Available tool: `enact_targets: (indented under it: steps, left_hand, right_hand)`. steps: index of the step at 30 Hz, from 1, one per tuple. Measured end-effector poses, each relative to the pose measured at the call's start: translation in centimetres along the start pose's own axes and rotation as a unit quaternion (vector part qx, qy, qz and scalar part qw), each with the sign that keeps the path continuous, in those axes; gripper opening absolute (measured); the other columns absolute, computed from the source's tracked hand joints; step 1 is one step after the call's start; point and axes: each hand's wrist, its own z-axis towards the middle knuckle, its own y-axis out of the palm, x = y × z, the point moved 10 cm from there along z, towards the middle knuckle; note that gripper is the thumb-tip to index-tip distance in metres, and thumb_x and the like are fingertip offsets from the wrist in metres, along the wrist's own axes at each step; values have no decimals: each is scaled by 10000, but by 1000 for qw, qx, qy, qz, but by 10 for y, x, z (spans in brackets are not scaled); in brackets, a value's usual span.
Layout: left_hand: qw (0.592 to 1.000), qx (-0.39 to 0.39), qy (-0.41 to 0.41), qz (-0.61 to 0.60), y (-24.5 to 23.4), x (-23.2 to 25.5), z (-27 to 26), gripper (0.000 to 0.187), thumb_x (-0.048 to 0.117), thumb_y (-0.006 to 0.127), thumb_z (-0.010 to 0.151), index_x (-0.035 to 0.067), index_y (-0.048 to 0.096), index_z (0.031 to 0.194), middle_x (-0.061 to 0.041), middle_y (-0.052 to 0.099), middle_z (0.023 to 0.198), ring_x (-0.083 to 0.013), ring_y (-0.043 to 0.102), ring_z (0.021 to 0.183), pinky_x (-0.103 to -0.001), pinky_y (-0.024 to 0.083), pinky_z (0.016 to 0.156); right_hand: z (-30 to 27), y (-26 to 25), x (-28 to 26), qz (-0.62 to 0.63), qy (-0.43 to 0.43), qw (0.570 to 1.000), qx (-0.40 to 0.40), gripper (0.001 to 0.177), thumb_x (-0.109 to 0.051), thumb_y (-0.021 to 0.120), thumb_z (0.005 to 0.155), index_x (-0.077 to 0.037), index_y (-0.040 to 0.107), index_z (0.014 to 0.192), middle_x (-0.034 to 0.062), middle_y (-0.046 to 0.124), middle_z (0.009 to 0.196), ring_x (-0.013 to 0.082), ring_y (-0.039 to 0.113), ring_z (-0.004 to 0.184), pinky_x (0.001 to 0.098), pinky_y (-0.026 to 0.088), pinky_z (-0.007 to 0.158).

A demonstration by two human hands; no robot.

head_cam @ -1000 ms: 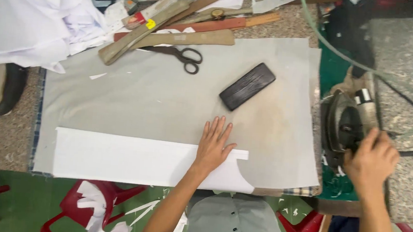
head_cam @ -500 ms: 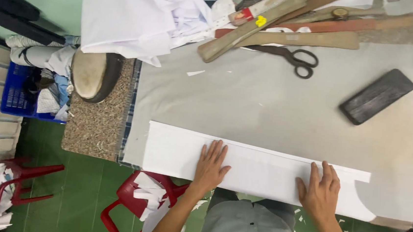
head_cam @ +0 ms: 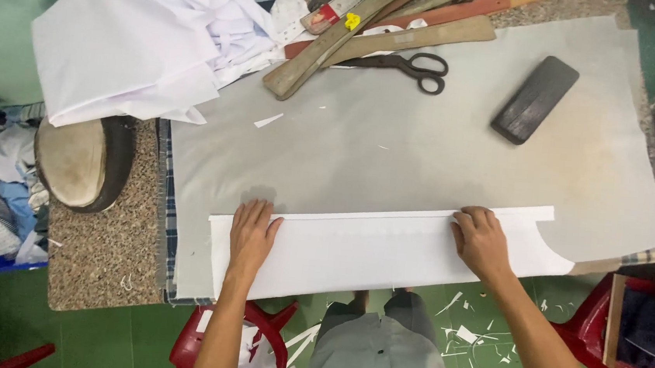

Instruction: The person irons a long white fabric strip on a worktable, then flips it to iron the other side. They use a steam iron and a black pressing block to smooth the material. Finally, they trim the edge of the fabric with scissors.

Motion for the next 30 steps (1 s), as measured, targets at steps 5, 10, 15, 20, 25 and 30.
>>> enact_targets:
  steps: [5,10,15,20,25,30]
  left_hand:
    - [996,-74,52,-23,7,24,20,583,433,693,946,95,606,1414,-173,578,1453,-329,521,1385,-511,366,1187]
    - [990,-132,45,-13,13,54,5,679,518,493,1034,94,426,1561,-172,366,1647,-335,310,1534,-574,134,1266]
    - [980,-200,5,-2,28,52,-2,717,547,396,1048,76,362,1589,-181,290,1682,-353,226,1565,-591,65,1269]
    - [986,-166,14,5,28,52,-1,706,548,419,1041,74,413,1565,-181,343,1661,-354,266,1554,-587,102,1267]
    - [988,-155,16,-18,33,48,-6,664,503,408,1067,67,413,1567,-182,346,1659,-349,275,1548,-579,110,1266]
    - [991,-134,9,6,35,45,-8,677,522,408,1054,74,415,1562,-186,331,1668,-357,250,1562,-599,99,1262]
  right_hand:
    - [19,-13,-50,15,-56,997,48,384,-304,736,905,-196,678,1269,71,637,1260,269,600,1227,379,474,1008]
    - [26,-22,-122,60,-64,996,24,514,-449,637,958,-221,601,1417,151,545,1460,350,484,1406,489,383,1137]
    - [0,2,-89,23,99,993,-68,612,-590,423,1041,-165,596,1445,211,464,1554,387,366,1499,544,279,1212]
    - [-34,-9,-3,-17,214,977,-21,636,-548,425,1069,-55,579,1440,241,434,1561,398,308,1510,536,251,1219]
    - [-4,-43,-23,-7,97,990,105,396,-352,577,1041,-94,585,1342,175,516,1407,374,443,1409,496,374,1147]
    - [9,0,-62,15,43,999,-13,516,-554,496,1015,-284,567,1449,114,441,1533,330,341,1496,494,285,1218]
